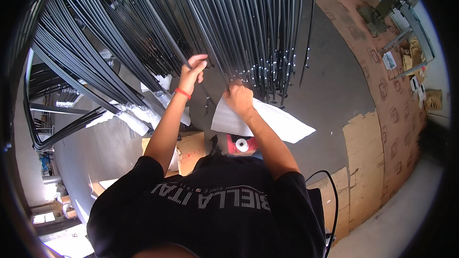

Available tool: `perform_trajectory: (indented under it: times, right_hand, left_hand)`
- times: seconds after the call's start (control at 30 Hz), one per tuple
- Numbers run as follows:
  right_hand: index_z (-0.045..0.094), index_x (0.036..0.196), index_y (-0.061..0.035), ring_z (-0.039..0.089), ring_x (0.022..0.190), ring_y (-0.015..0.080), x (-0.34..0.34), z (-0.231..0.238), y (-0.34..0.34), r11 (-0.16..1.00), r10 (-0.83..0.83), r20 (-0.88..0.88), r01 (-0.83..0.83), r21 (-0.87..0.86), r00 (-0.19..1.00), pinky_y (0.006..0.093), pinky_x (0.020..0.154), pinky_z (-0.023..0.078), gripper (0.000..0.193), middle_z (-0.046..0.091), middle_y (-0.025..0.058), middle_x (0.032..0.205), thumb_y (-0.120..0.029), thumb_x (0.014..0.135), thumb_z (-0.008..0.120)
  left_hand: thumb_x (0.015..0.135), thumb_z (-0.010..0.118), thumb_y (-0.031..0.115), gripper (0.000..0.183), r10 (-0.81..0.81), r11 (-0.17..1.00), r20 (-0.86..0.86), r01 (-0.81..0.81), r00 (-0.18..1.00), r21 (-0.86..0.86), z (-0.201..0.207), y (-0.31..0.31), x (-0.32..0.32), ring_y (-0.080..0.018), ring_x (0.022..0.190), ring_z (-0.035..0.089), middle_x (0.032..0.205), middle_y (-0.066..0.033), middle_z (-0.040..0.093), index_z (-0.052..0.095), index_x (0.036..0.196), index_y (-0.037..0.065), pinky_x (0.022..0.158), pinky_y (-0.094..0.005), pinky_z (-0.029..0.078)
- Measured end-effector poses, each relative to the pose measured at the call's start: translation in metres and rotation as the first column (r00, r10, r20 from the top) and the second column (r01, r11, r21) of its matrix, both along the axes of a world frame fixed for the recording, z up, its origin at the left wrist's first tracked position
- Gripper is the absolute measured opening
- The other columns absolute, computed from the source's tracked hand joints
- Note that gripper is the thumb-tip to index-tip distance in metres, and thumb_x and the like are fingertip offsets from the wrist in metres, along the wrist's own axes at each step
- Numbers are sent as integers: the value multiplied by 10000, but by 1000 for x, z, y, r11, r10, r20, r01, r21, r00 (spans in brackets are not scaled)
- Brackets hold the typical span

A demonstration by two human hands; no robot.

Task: The person wraps the ends of black metal rods with plastic wrap. They pull the film from a roll and wind it around the grouped ends of the rods multiple times.

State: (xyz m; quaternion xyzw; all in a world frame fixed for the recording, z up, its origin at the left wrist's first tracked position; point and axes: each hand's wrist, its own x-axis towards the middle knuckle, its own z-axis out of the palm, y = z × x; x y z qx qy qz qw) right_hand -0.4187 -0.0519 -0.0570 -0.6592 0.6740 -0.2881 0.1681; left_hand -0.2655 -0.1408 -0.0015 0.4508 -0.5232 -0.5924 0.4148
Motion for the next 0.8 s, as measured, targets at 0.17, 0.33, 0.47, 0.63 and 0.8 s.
perform_trajectory:
  times: [0.17,0.33,0.47,0.63,0.8]
  right_hand:
    - [556,759,-31,584,671,354,3,11,12,998,57,43,-58,34,997,428,624,477,229,592,186,737,-258,767,520]
    - [559,796,-34,585,673,358,4,26,20,984,144,70,-151,99,987,432,637,476,232,587,210,715,-260,770,515]
    - [563,809,-33,585,664,355,-3,23,22,990,127,74,-131,53,989,428,630,477,222,591,202,714,-246,772,512]
    - [553,810,-19,583,648,360,0,8,12,991,136,29,-136,-5,990,438,613,476,245,591,194,703,-259,783,513]
    - [553,786,-3,590,646,354,17,-3,-5,984,175,7,-175,27,984,429,608,484,264,593,193,692,-263,779,508]
  left_hand:
    - [722,687,168,253,178,982,36,-175,983,-70,-2,-10,-46,-58,443,441,723,-30,540,541,868,21,352,-194,335]
    - [704,693,156,233,419,895,192,-367,888,-255,-30,-30,-59,-78,426,451,666,-33,533,543,814,14,342,-211,350]
    - [708,613,101,111,402,908,299,-334,865,-253,-21,-27,-54,-83,471,482,633,-25,540,551,764,29,387,-233,382]
    - [772,498,32,77,44,991,74,-34,996,-126,-2,-10,-5,-152,543,569,654,-70,566,430,808,32,474,-226,430]
    - [856,453,279,510,-135,989,50,137,990,-51,21,-2,32,-112,507,534,775,-58,554,311,1284,41,429,-175,382]
